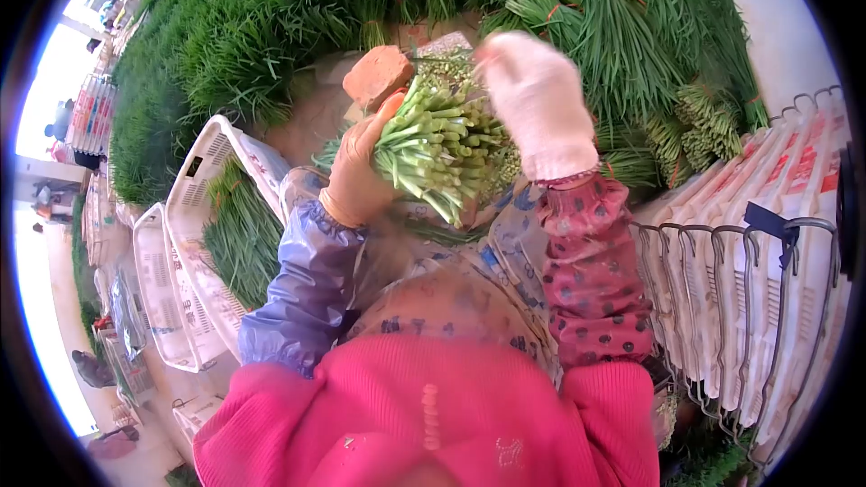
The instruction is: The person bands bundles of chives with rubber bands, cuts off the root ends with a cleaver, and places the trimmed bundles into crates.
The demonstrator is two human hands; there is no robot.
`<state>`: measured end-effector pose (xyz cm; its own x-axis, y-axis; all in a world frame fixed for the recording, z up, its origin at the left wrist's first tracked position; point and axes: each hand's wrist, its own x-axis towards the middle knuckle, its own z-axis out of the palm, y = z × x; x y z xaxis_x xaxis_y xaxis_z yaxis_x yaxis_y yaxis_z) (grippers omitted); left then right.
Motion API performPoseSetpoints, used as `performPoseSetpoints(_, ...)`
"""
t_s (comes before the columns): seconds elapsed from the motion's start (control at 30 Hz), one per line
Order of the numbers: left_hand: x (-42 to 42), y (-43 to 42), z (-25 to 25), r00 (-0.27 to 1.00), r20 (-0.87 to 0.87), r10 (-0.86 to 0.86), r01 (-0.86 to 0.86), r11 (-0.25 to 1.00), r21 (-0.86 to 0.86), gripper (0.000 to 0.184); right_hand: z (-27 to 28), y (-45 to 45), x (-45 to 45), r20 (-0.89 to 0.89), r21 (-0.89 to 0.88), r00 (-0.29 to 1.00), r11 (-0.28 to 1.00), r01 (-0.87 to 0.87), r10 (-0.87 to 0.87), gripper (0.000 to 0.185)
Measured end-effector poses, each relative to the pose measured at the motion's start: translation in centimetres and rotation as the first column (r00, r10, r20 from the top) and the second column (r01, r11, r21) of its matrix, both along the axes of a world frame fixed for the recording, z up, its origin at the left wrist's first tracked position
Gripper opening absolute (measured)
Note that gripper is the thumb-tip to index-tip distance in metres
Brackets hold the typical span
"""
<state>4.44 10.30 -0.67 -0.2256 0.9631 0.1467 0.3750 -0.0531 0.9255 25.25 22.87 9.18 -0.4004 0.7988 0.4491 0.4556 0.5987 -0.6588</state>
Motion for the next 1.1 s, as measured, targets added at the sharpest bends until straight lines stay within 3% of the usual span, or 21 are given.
performPoseSetpoints(0.07, 0.6, -0.1, 0.7, 0.956, 0.292, 0.032, -0.045, 0.998, 0.037, 0.087, 1.6, 0.5, 0.6, -0.364, -0.13, 0.913, 0.981, 0.147, -0.185, 0.012)
performPoseSetpoints(0.13, 0.3, -0.3, 1.4, 0.864, 0.503, 0.028, -0.037, 0.999, 0.007, 0.089, 2.7, 0.7, 1.9, -0.63, -0.453, 0.703, 0.891, 0.012, -0.33, 0.015)
performPoseSetpoints(0.17, 0.0, -0.4, 1.7, 0.808, 0.588, 0.024, -0.026, 1.0, -0.005, 0.09, 1.5, 1.1, 2.4, -0.716, -0.376, 0.668, 0.918, -0.129, -0.2, 0.017)
performPoseSetpoints(0.2, -0.3, -0.3, 1.9, 0.754, 0.657, 0.018, -0.012, 1.0, -0.014, 0.091, 1.4, 0.8, 2.8, -0.546, -0.422, 0.819, 0.903, -0.084, -0.179, 0.015)
performPoseSetpoints(0.27, -0.7, -0.1, 2.4, 0.67, 0.742, 0.003, 0.011, 1.0, -0.014, 0.092, 1.0, -1.3, 2.1, -0.503, -0.222, 0.864, 0.965, -0.136, 0.006, 0.009)
performPoseSetpoints(0.33, -0.9, 0.0, 2.6, 0.618, 0.786, 0.007, 0.016, 1.0, -0.021, 0.094, 2.7, -2.9, 2.0, -0.279, 0.043, 0.919, 0.959, -0.279, 0.28, 0.01)
performPoseSetpoints(0.37, -0.9, -0.1, 2.7, 0.602, 0.798, 0.01, 0.017, 1.0, -0.026, 0.095, 4.0, -4.3, 1.6, -0.35, -0.123, 0.868, 0.901, -0.416, 0.353, 0.015)
performPoseSetpoints(0.4, -1.0, -0.2, 2.6, 0.59, 0.808, 0.015, 0.018, 0.999, -0.031, 0.096, 3.8, -3.7, 0.8, -0.133, 0.27, 0.879, 0.87, -0.412, 0.458, 0.017)
performPoseSetpoints(0.47, -1.0, -0.2, 2.6, 0.571, 0.82, 0.028, 0.018, 0.999, -0.047, 0.097, 4.5, -4.0, 0.1, 0.172, 0.403, 0.908, 0.814, -0.418, 0.381, 0.021)
performPoseSetpoints(0.67, -0.9, -0.6, 2.2, 0.513, 0.855, 0.069, 0.02, 0.996, -0.092, 0.103, 5.1, -4.1, -0.4, 0.48, 0.488, 0.824, 0.689, -0.536, 0.302, 0.024)
performPoseSetpoints(0.7, -0.8, -0.6, 2.3, 0.517, 0.853, 0.069, 0.026, 0.995, -0.096, 0.103, 5.8, -3.9, -0.2, 0.42, 0.4, 0.789, 0.689, -0.604, 0.448, 0.022)
performPoseSetpoints(0.73, -0.7, -0.5, 2.5, 0.523, 0.85, 0.057, 0.037, 0.995, -0.09, 0.102, 5.6, -3.6, 0.1, 0.422, 0.401, 0.792, 0.693, -0.599, 0.441, 0.022)
performPoseSetpoints(0.77, -0.4, -0.4, 2.9, 0.539, 0.841, 0.043, 0.043, 0.996, -0.079, 0.101, 5.2, -3.1, 0.4, 0.011, 0.459, 0.851, 0.754, -0.47, 0.525, 0.016)
performPoseSetpoints(0.8, -0.2, -0.3, 3.2, 0.544, 0.838, 0.036, 0.044, 0.996, -0.071, 0.099, 5.3, -3.0, 1.0, -0.376, 0.333, 0.787, 0.864, -0.378, 0.489, 0.015)
performPoseSetpoints(0.83, 0.0, -0.3, 3.6, 0.562, 0.827, 0.026, 0.041, 0.997, -0.06, 0.098, 5.4, -2.9, 1.7, -0.729, 0.236, 0.564, 0.916, -0.325, 0.388, 0.016)
performPoseSetpoints(0.87, -0.1, -0.4, 3.8, 0.559, 0.828, 0.033, 0.028, 0.998, -0.058, 0.098, 5.8, -3.2, 2.6, -0.935, 0.001, 0.328, 0.927, -0.376, 0.134, 0.019)
performPoseSetpoints(0.9, -0.2, -0.5, 4.0, 0.557, 0.83, 0.039, 0.014, 0.998, -0.056, 0.098, 5.2, -2.5, 2.9, -0.936, 0.011, 0.322, 0.924, -0.383, 0.145, 0.019)
performPoseSetpoints(0.97, -1.0, -0.7, 3.6, 0.722, 0.692, -0.005, 0.009, 1.0, -0.001, 0.096, 2.7, -1.2, 3.0, -0.781, -0.368, 0.574, 0.924, -0.107, -0.245, 0.022)
performPoseSetpoints(1.0, -1.3, -0.8, 3.8, 0.769, 0.639, -0.019, 0.007, 1.0, 0.021, 0.095, 1.9, -1.2, 2.7, -0.652, -0.457, 0.71, 0.885, -0.089, -0.265, 0.02)
performPoseSetpoints(1.03, -1.6, -1.0, 4.1, 0.407, 0.909, -0.086, 0.099, 0.994, 0.05, 0.088, 1.5, -1.6, 2.7, -0.541, -0.537, 0.803, 0.837, -0.1, -0.251, 0.011)
performPoseSetpoints(1.1, -2.3, -1.2, 2.8, 0.298, 0.934, -0.2, 0.157, 0.975, 0.158, 0.071, 1.2, -2.9, 2.0, -0.524, -0.344, 0.848, 0.929, -0.133, -0.073, 0.01)
